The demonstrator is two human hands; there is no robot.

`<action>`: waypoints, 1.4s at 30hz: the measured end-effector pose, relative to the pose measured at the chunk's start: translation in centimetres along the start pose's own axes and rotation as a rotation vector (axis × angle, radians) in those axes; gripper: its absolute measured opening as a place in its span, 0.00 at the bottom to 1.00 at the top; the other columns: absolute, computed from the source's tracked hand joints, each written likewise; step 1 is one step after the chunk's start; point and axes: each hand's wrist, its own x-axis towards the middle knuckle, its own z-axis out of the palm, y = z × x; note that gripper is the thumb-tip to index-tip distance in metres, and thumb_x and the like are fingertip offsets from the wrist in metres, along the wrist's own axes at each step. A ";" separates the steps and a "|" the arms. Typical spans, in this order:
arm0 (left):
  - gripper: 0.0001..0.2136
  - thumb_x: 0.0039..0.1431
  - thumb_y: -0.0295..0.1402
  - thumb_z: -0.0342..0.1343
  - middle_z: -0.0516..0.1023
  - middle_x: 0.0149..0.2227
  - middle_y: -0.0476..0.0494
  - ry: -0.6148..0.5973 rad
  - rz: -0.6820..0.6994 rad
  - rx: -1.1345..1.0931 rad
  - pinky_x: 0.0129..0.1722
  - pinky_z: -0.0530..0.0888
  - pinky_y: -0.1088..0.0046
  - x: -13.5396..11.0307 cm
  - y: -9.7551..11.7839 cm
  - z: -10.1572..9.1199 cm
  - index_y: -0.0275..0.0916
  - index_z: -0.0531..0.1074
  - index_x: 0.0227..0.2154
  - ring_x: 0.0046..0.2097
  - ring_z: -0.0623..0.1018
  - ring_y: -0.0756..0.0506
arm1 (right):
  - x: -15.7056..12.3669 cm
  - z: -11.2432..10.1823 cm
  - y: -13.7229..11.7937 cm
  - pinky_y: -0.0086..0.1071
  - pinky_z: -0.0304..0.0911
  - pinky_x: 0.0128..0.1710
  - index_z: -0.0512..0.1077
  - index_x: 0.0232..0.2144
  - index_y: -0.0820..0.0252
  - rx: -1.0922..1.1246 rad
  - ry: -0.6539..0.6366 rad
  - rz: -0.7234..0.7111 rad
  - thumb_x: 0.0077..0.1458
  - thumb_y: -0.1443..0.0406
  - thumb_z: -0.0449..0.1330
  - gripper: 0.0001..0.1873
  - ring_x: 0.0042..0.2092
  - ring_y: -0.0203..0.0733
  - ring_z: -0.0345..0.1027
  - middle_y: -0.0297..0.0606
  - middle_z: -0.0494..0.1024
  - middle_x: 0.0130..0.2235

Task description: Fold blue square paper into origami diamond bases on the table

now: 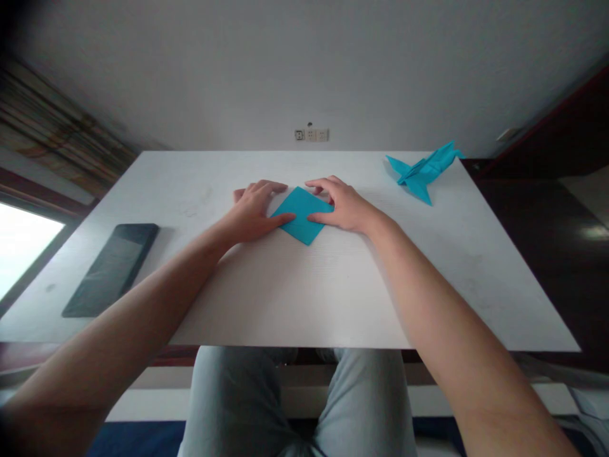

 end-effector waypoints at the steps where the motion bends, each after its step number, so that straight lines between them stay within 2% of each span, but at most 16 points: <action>1: 0.31 0.72 0.51 0.68 0.79 0.75 0.33 -0.007 -0.001 0.006 0.77 0.64 0.36 0.0 -0.1 0.1 0.49 0.77 0.73 0.76 0.74 0.24 | 0.0 0.0 0.1 0.52 0.80 0.57 0.82 0.70 0.43 0.004 -0.003 0.011 0.52 0.53 0.85 0.44 0.53 0.56 0.77 0.45 0.80 0.61; 4: 0.26 0.74 0.51 0.67 0.80 0.73 0.34 -0.028 0.022 0.003 0.77 0.64 0.37 0.0 0.0 0.0 0.51 0.81 0.70 0.75 0.74 0.24 | 0.0 0.1 0.1 0.50 0.78 0.52 0.81 0.71 0.47 0.015 0.008 0.044 0.46 0.53 0.88 0.51 0.46 0.50 0.74 0.43 0.81 0.57; 6: 0.25 0.74 0.50 0.67 0.80 0.72 0.34 -0.041 0.031 0.001 0.77 0.64 0.37 0.0 0.1 -0.1 0.52 0.83 0.70 0.74 0.74 0.25 | 0.1 0.2 0.0 0.47 0.76 0.49 0.81 0.70 0.49 0.057 0.020 0.062 0.45 0.53 0.88 0.51 0.43 0.49 0.72 0.42 0.81 0.53; 10: 0.24 0.74 0.50 0.69 0.81 0.71 0.36 -0.060 0.053 0.000 0.76 0.64 0.38 -0.1 0.4 -0.5 0.55 0.84 0.68 0.73 0.73 0.25 | 0.4 0.3 -0.3 0.42 0.69 0.42 0.83 0.59 0.49 0.143 0.006 0.087 0.52 0.51 0.84 0.35 0.40 0.45 0.68 0.36 0.80 0.44; 12: 0.23 0.74 0.50 0.69 0.82 0.70 0.37 -0.080 0.078 -0.009 0.76 0.64 0.39 -0.2 0.5 -0.6 0.56 0.84 0.68 0.72 0.74 0.25 | 0.5 0.3 -0.3 0.40 0.66 0.39 0.82 0.55 0.48 0.177 0.026 0.097 0.52 0.51 0.84 0.31 0.38 0.43 0.66 0.35 0.80 0.43; 14: 0.24 0.74 0.50 0.69 0.82 0.69 0.37 -0.097 0.098 -0.015 0.75 0.65 0.40 -0.2 0.5 -0.6 0.55 0.83 0.69 0.72 0.75 0.26 | 0.4 0.2 -0.5 0.38 0.64 0.37 0.80 0.56 0.48 0.216 0.026 0.105 0.51 0.52 0.84 0.34 0.36 0.42 0.65 0.32 0.79 0.41; 18: 0.28 0.73 0.51 0.70 0.82 0.71 0.34 -0.097 0.096 -0.012 0.75 0.65 0.40 -0.1 0.4 -0.6 0.50 0.81 0.71 0.73 0.75 0.25 | 0.2 -0.1 -1.2 0.38 0.62 0.35 0.77 0.62 0.48 0.283 -0.098 0.156 0.51 0.54 0.84 0.39 0.35 0.44 0.66 0.27 0.76 0.33; 20: 0.26 0.73 0.50 0.70 0.82 0.70 0.34 -0.099 0.111 -0.020 0.74 0.66 0.41 0.0 0.3 -0.5 0.48 0.82 0.68 0.72 0.76 0.25 | 0.2 -0.1 -1.6 0.39 0.65 0.37 0.79 0.56 0.49 0.318 -0.125 0.159 0.51 0.53 0.85 0.34 0.36 0.45 0.70 0.30 0.80 0.34; 22: 0.23 0.72 0.49 0.71 0.83 0.69 0.34 -0.096 0.129 -0.029 0.73 0.66 0.42 0.2 0.1 -0.4 0.47 0.84 0.64 0.71 0.77 0.26 | 0.3 0.0 -1.7 0.40 0.66 0.38 0.80 0.46 0.50 0.322 -0.115 0.143 0.52 0.51 0.84 0.26 0.39 0.47 0.72 0.34 0.82 0.37; 25: 0.19 0.70 0.48 0.73 0.85 0.64 0.36 -0.079 0.125 -0.033 0.71 0.68 0.45 0.4 -0.1 -0.2 0.46 0.85 0.58 0.67 0.79 0.28 | 0.5 0.3 -1.6 0.39 0.62 0.38 0.80 0.36 0.52 0.266 -0.064 0.123 0.56 0.47 0.81 0.21 0.38 0.46 0.68 0.35 0.79 0.35; 27: 0.17 0.69 0.46 0.74 0.87 0.59 0.38 -0.077 0.126 -0.056 0.67 0.70 0.49 0.4 -0.2 -0.2 0.45 0.85 0.55 0.60 0.82 0.32 | 0.4 0.3 -1.6 0.39 0.60 0.37 0.81 0.38 0.52 0.246 -0.057 0.106 0.57 0.49 0.81 0.19 0.37 0.44 0.66 0.33 0.77 0.33; 30: 0.14 0.68 0.41 0.75 0.88 0.51 0.42 -0.079 0.152 -0.132 0.60 0.73 0.57 0.5 -0.2 -0.2 0.43 0.84 0.52 0.48 0.83 0.40 | 0.3 0.2 -1.8 0.38 0.58 0.37 0.84 0.43 0.52 0.229 -0.118 0.065 0.55 0.55 0.79 0.16 0.35 0.43 0.64 0.31 0.76 0.33; 32: 0.12 0.68 0.39 0.74 0.88 0.49 0.43 -0.080 0.176 -0.176 0.56 0.74 0.60 0.5 -0.2 -0.3 0.43 0.85 0.50 0.44 0.82 0.43 | 0.2 -0.1 -1.9 0.38 0.57 0.37 0.86 0.42 0.52 0.197 -0.143 0.034 0.55 0.59 0.77 0.12 0.35 0.42 0.63 0.32 0.78 0.34; 35: 0.09 0.68 0.38 0.73 0.88 0.47 0.44 -0.080 0.212 -0.199 0.52 0.75 0.63 0.5 -0.2 -0.2 0.44 0.87 0.48 0.43 0.82 0.44 | 0.0 -0.9 -1.8 0.39 0.59 0.38 0.87 0.39 0.53 0.116 -0.138 0.009 0.57 0.60 0.74 0.07 0.36 0.42 0.65 0.36 0.81 0.39; 38: 0.07 0.71 0.38 0.70 0.89 0.45 0.43 -0.095 0.257 -0.198 0.50 0.76 0.64 0.5 -0.1 -0.2 0.45 0.90 0.45 0.43 0.83 0.43 | -0.1 -1.5 -1.7 0.40 0.62 0.41 0.88 0.37 0.53 0.043 -0.145 0.017 0.59 0.58 0.73 0.07 0.39 0.44 0.69 0.39 0.83 0.42; 42: 0.07 0.72 0.38 0.68 0.91 0.46 0.43 -0.104 0.295 -0.207 0.53 0.78 0.62 0.5 0.0 -0.3 0.46 0.90 0.44 0.47 0.86 0.41 | -0.1 -1.4 -1.9 0.39 0.61 0.39 0.86 0.39 0.54 0.037 -0.156 0.055 0.59 0.56 0.76 0.11 0.36 0.44 0.67 0.36 0.80 0.36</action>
